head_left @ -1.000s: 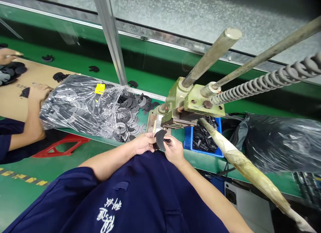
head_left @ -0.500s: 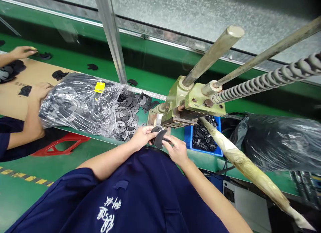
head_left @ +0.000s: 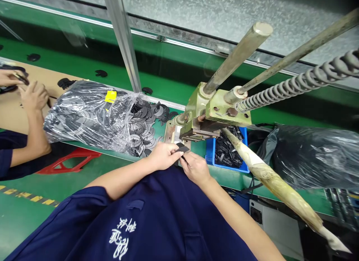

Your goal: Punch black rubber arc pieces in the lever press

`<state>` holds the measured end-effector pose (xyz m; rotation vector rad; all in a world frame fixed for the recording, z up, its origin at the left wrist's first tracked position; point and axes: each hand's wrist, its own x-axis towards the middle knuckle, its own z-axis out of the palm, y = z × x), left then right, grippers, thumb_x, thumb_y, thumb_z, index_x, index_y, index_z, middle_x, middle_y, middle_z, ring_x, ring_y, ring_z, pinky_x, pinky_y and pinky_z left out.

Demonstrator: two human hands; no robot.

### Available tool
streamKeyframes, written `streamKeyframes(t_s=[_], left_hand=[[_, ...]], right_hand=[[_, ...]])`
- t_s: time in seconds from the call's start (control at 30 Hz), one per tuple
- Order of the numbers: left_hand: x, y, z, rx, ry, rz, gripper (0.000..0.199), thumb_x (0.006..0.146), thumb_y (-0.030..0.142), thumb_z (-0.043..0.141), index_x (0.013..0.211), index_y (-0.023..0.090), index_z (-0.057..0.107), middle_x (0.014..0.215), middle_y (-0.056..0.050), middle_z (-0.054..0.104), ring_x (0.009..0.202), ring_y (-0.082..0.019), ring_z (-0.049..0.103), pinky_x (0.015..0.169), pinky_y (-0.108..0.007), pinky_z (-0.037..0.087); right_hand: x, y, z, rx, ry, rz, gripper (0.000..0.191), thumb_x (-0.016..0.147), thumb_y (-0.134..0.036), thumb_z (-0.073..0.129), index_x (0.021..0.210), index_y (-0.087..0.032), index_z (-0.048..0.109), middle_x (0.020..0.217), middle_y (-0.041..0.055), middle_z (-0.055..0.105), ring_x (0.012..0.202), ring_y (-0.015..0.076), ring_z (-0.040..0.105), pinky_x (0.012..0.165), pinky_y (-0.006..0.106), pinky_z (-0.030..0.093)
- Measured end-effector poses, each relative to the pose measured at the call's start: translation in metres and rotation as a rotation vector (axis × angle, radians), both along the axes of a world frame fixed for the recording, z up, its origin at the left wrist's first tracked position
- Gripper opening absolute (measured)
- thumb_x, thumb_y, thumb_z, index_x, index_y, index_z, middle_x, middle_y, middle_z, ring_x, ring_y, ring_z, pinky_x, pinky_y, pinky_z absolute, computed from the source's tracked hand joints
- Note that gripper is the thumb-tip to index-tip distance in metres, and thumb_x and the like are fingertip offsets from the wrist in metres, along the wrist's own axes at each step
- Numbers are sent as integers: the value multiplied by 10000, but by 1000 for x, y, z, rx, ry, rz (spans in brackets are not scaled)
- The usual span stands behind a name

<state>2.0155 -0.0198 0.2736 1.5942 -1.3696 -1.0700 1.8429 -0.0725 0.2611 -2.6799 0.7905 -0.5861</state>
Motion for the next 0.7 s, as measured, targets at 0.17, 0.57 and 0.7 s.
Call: streamKeyframes(t_s=[0.17, 0.57, 0.7], left_hand=[[-2, -11, -12, 367, 391, 73, 329, 761, 420, 664, 617, 164, 518, 422, 36, 488, 353, -74, 423, 390, -191, 295], [12, -10, -30, 357, 694, 53, 389, 654, 428, 781, 800, 125, 587, 617, 16, 576, 485, -77, 523, 444, -193, 422], [21, -15, -48, 312, 672, 163, 272, 713, 330, 748, 792, 125, 589, 622, 20, 575, 456, -72, 515, 407, -185, 424]], right_hand=[[-1, -1, 1, -16, 10, 40, 256, 912, -294, 465, 827, -176, 676, 688, 82, 659, 652, 183, 625, 688, 312, 518], [-2, -5, -25, 238, -103, -95, 238, 887, -355, 536, 989, -222, 705, 915, 74, 736, 839, 201, 694, 803, 337, 559], [-8, -6, -34, 364, -97, -193, 340, 860, -362, 573, 1147, -197, 648, 975, 79, 731, 763, 173, 696, 760, 315, 575]])
